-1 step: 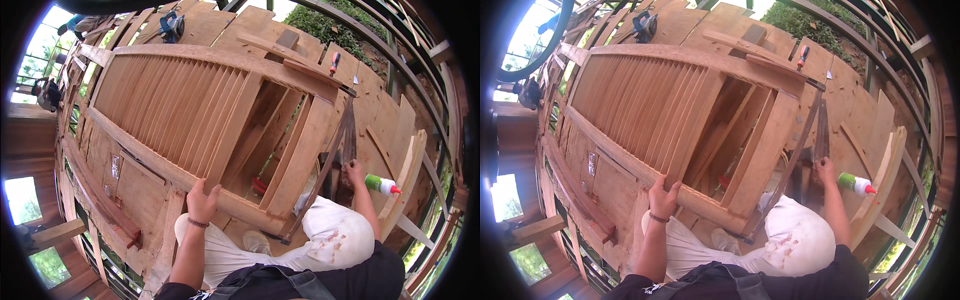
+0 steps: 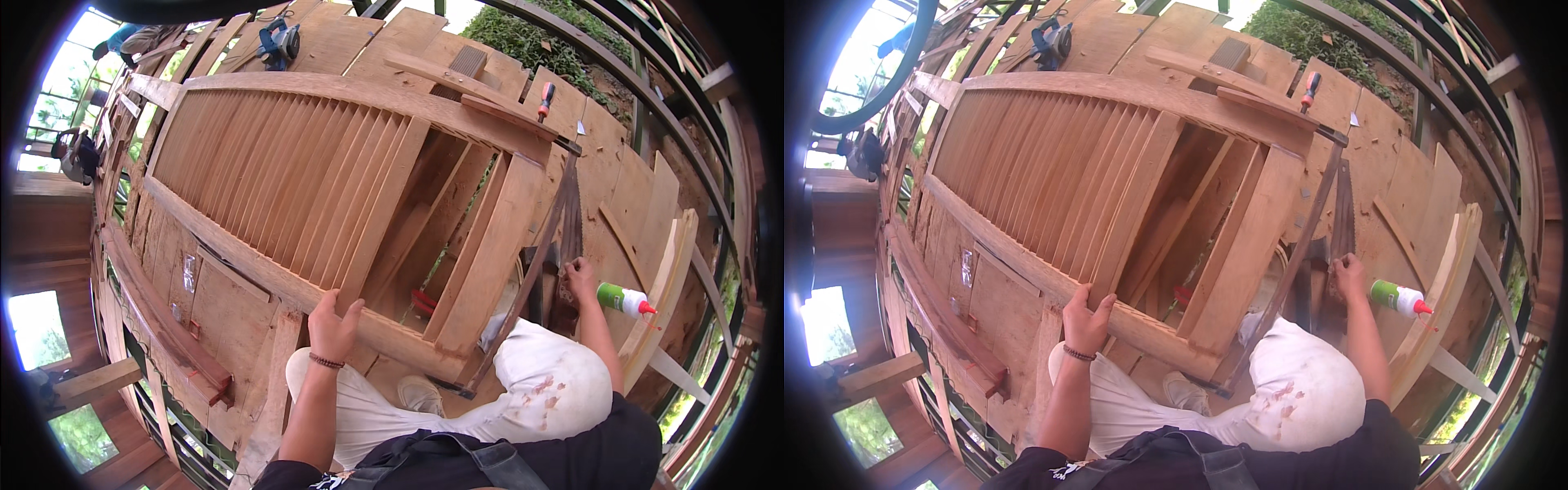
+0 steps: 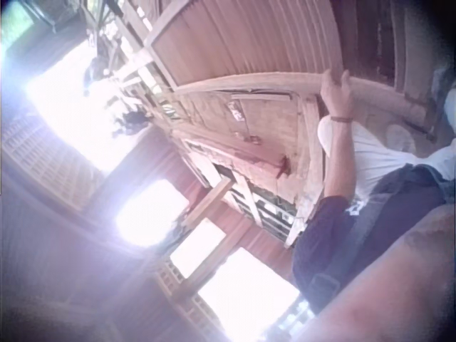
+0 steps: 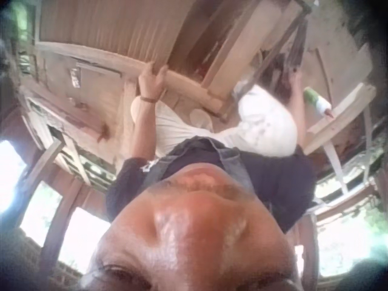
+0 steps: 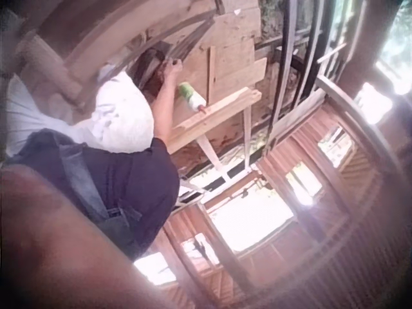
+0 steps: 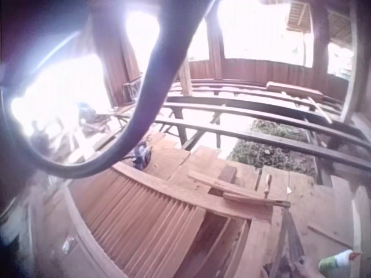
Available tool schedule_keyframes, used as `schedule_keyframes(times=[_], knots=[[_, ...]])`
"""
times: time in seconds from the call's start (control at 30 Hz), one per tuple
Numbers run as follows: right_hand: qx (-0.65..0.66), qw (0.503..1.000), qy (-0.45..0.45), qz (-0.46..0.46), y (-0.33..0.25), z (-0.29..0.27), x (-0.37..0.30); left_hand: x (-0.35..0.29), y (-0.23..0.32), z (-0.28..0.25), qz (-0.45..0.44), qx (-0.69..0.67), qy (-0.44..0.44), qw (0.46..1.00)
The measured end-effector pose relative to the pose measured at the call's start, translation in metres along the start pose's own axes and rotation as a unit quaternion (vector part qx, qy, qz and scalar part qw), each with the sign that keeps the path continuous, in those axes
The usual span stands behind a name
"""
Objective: The person assembles a wooden slatted structure by hand, positioning slats and using a hammer to secure them. The person also applies glue to joints and uses a saw to trim pieces.
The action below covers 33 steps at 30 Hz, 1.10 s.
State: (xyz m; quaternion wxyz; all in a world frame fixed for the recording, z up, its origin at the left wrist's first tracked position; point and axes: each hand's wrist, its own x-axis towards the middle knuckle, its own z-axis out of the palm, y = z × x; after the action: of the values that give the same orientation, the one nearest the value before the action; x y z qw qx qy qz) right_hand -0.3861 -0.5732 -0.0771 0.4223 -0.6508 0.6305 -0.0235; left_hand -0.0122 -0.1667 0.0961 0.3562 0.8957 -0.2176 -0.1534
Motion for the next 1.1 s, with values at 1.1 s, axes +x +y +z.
schedule_keyframes(times=[1.1], knots=[[-0.054,0.991,0.003,-0.123,-0.054,-0.105,-0.037,0.045,-0.301,-0.096,-0.396,-0.336,0.293,0.803]])
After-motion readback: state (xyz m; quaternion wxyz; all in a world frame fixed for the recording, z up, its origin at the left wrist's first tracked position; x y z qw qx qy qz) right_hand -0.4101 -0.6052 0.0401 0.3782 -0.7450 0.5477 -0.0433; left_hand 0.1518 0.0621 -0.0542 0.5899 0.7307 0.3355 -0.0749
